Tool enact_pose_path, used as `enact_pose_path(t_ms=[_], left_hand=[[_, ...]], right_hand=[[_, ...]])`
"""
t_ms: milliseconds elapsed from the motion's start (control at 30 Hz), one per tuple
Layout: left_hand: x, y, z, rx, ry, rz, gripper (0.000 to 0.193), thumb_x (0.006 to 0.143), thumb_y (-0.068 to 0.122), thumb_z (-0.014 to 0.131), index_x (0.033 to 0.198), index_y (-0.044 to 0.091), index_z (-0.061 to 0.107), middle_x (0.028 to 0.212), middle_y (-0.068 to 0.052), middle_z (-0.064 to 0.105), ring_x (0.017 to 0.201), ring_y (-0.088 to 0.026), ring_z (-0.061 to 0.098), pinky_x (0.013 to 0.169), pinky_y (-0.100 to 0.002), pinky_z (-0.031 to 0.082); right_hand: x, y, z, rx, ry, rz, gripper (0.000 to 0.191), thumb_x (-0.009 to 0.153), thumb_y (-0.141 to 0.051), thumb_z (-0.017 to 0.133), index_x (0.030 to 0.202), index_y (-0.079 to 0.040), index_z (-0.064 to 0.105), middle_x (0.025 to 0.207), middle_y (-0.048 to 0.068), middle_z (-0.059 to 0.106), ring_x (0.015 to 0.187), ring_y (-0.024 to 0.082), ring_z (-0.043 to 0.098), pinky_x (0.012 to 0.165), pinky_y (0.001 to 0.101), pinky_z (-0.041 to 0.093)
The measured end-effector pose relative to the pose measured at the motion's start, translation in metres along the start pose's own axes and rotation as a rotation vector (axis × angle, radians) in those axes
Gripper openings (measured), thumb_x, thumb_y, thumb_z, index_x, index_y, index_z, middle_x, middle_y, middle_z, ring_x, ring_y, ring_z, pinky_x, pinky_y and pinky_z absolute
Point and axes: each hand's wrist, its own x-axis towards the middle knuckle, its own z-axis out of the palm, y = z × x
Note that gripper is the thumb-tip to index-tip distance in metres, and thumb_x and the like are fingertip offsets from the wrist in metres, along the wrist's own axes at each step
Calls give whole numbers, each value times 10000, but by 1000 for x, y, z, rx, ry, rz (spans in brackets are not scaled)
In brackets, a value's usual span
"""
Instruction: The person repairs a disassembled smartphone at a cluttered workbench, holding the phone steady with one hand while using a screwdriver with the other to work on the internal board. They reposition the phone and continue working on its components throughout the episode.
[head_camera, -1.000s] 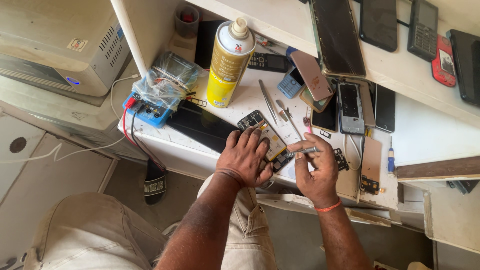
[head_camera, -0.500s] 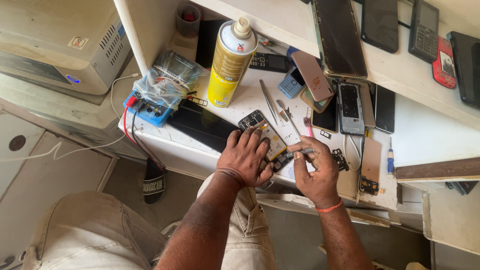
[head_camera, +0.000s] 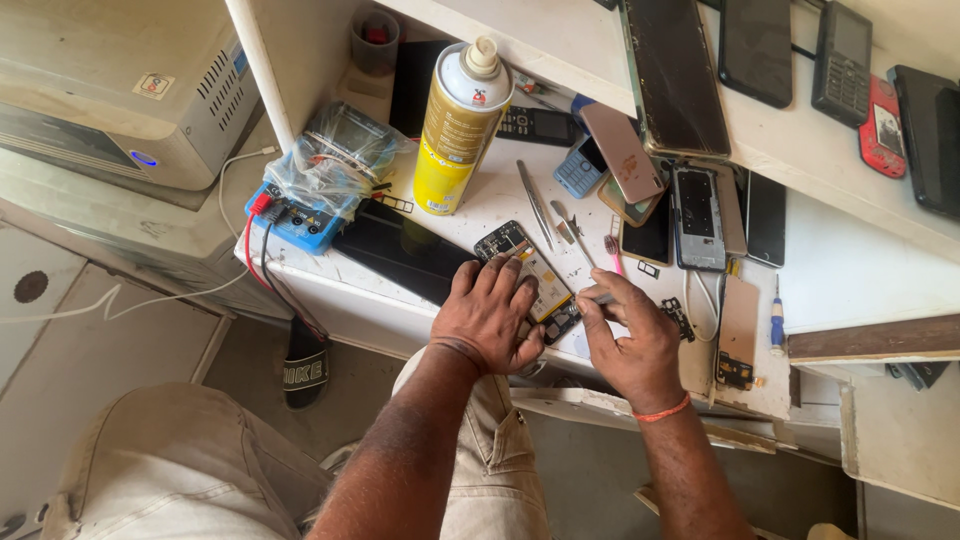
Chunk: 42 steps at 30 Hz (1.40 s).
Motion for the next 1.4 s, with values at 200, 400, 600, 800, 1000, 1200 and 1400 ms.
enact_pose_path(t_ms=[200,400,600,800,1000,1200,1400], left_hand=[[-1,-1,1,-7,18,4,662,833,563,534,1300,97,584,1405,-194,522,1352,-335,456,1101,-545,317],[-1,-1,1,-29,58,7,655,822,550,545,1291,94,586,1401,-195,531,1350,-337,462,1096,-544,322],[-1,-2,2,-30,73,14,670,799,554,563,1281,89,594,1393,-199,529,1335,-340,463,1090,-547,322],[-1,-2,2,-41,62,10,668,817,560,556,1291,90,595,1404,-196,526,1345,-340,462,1088,-544,323],[0,-1,0,-26,41,5,669,808,564,556,1278,89,595,1398,-199,526,1339,-334,459,1082,-541,321],[0,-1,-1,-44,35,3,669,803,554,556,1277,84,594,1387,-190,532,1350,-329,458,1086,-531,326],[0,0,-1,-29,47,3,665,793,557,569,1261,86,599,1390,-190,534,1345,-325,462,1075,-543,328]], right_hand=[[7,-7,-5,-250,-30,-30,408,867,-101,833,1233,-74,654,957,115,772,824,189,773,703,321,617],[9,-11,-6,14,-154,25,447,946,-87,695,1366,-62,544,1027,115,778,934,240,795,772,336,646],[15,-11,-6,-257,-230,306,383,893,-180,804,1200,-101,588,810,139,771,758,272,786,646,381,615],[17,-14,-6,-73,-177,123,329,918,-126,744,1186,-87,558,903,148,761,846,287,795,627,364,626],[22,-18,-5,-146,-188,91,302,920,-150,756,1092,-66,522,873,128,760,722,293,767,574,371,585],[22,-24,-2,-250,-169,265,282,932,-201,780,1107,-101,582,665,136,703,606,293,736,544,383,545],[24,-24,-7,190,-182,-92,196,1066,-133,610,1182,-50,477,952,171,709,847,330,729,626,362,583]])
